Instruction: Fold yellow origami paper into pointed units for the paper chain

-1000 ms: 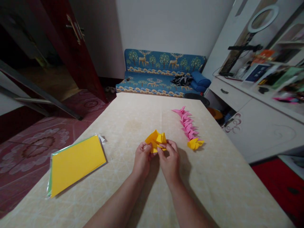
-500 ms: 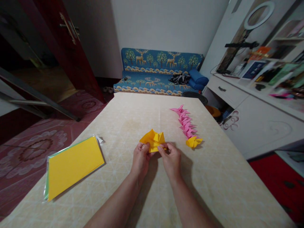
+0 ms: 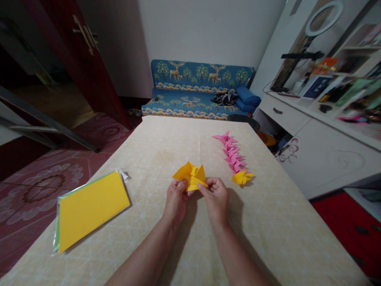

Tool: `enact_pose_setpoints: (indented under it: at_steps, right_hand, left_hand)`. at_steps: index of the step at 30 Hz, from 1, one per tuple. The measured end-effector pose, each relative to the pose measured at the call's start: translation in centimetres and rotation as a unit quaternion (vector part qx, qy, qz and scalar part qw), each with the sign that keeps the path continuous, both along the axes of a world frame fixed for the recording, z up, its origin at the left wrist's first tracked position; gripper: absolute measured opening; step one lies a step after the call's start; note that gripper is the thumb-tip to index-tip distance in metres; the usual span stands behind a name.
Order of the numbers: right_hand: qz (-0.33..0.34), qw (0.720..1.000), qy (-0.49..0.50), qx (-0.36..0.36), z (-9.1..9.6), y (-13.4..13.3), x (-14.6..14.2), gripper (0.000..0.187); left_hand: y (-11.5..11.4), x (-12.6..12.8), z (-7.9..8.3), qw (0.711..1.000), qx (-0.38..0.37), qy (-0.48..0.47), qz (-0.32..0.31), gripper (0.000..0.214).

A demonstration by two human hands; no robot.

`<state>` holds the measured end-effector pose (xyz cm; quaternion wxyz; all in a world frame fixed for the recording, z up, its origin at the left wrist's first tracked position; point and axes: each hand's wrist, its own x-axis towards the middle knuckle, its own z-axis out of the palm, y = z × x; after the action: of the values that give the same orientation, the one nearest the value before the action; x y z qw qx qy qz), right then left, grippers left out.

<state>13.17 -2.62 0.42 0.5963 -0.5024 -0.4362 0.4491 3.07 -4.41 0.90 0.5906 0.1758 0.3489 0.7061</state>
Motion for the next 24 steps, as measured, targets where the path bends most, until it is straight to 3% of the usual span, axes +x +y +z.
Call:
enact_pose_setpoints:
  at_steps: [8, 18, 24]
  right_hand:
    - [0.005, 0.998, 0.062, -0.013, -0.2, 0.0, 0.5, 0.037]
    - [0.055, 0.996, -0.059, -0.021, 0.6, 0.0, 0.1, 0.019]
    - [0.043, 0.995, -0.088, -0.009, 0.6, -0.2, 0.1, 0.015]
  left_hand:
    - [-0.1, 0.1, 0.3, 1.0, 0.0, 0.004, -0.006, 0.022]
    - [-0.3, 0.3, 0.4, 0.999, -0.008, 0.029, -0.013, 0.03]
    - [-0.3, 0.3, 0.1, 0.999, -0.025, 0.04, -0.023, 0.031]
